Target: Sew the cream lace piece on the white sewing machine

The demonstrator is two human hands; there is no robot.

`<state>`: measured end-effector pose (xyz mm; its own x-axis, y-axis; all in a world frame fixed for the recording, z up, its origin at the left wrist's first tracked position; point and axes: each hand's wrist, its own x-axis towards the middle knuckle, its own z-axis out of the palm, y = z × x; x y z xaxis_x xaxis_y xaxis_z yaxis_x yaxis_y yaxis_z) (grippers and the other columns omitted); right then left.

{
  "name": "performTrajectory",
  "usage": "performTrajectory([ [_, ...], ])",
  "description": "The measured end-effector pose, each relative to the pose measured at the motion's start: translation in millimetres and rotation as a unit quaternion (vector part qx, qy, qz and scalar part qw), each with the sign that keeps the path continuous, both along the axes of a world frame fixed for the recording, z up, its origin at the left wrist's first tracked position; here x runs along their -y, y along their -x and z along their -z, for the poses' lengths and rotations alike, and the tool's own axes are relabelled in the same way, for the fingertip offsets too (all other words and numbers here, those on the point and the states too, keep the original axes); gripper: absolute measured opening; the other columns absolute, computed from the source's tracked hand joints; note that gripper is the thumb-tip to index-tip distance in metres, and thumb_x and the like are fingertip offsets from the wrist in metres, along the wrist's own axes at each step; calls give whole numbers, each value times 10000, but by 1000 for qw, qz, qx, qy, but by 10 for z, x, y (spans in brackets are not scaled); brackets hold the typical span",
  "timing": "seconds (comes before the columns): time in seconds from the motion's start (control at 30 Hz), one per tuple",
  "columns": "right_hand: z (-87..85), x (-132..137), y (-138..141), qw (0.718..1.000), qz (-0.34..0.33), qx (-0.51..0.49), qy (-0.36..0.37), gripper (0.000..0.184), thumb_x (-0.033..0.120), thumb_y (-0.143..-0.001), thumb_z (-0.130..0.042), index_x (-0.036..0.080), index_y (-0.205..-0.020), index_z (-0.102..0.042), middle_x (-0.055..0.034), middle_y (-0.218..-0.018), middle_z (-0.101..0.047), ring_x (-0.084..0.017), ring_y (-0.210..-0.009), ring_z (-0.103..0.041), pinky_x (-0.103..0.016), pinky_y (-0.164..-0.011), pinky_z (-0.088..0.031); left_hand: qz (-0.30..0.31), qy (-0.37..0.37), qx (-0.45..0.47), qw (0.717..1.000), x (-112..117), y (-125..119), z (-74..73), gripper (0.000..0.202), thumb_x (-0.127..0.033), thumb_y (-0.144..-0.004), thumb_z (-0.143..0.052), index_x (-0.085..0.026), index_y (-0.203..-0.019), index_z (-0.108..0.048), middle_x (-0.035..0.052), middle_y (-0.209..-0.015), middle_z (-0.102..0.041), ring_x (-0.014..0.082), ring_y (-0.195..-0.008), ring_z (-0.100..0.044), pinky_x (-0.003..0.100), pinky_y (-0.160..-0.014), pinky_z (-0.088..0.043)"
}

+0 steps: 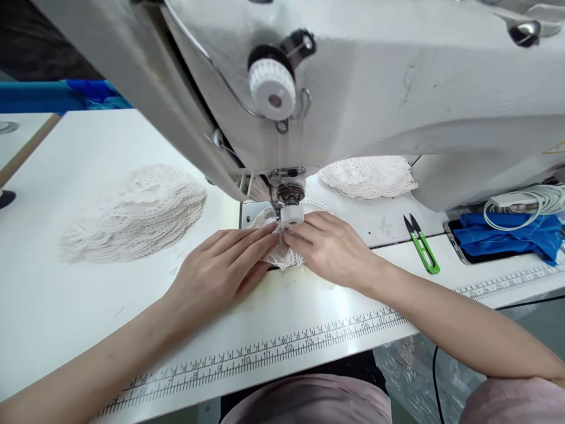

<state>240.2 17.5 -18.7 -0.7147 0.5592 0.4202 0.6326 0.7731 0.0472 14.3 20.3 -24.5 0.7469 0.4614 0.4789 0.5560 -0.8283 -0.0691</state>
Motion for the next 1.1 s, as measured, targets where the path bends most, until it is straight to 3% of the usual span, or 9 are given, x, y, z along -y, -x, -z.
performTrajectory([
  [0.07, 6, 8, 9, 999, -18, -7, -40, 308, 34, -902, -439, 141, -1031, -697, -44, -1090, -734, -176, -988, -657, -335, -882, -518, 2, -24, -28, 999, 18, -7, -1, 285, -147, -930, -526, -88, -1198, -602, 120, -1192, -691, 247, -1024, -666, 364, -774, -546],
  [0.13, 1, 21, 16, 998, -32, -13, -60, 290, 44, -901, -456, 147, -989, -712, -18, -1038, -751, -163, -1007, -665, -326, -931, -511, 7, -40, -46, 998, 36, -1, -5, 277, -106, -924, -520, -75, -1181, -617, 117, -1162, -704, 246, -1053, -661, 365, -801, -545],
  [0.3, -32, 37, 25, 997, -48, -13, -65, 242, 87, -890, -499, 147, -941, -728, -30, -990, -762, -156, -965, -691, -320, -924, -534, 14, -49, -61, 997, 48, 33, -20, 284, -79, -933, -497, -80, -1188, -620, 106, -1183, -691, 232, -1121, -647, 391, -930, -528],
  [0.57, -13, 5, 13, 997, -46, -14, -62, 274, 50, -872, -470, 132, -940, -722, -28, -1000, -760, -152, -964, -698, -327, -953, -540, 21, -45, -55, 997, 2, 48, -26, 280, -86, -943, -494, -56, -1194, -614, 123, -1195, -681, 235, -1124, -649, 430, -963, -510],
  [1.1, 48, -67, 29, 996, -32, -18, -79, 264, 58, -885, -484, 132, -979, -720, -53, -1034, -752, -166, -918, -702, -375, -995, -527, -21, -34, -61, 997, -93, 29, -7, 294, -123, -955, -484, -112, -1227, -595, 106, -1233, -662, 240, -1173, -623, 486, -1047, -444],
])
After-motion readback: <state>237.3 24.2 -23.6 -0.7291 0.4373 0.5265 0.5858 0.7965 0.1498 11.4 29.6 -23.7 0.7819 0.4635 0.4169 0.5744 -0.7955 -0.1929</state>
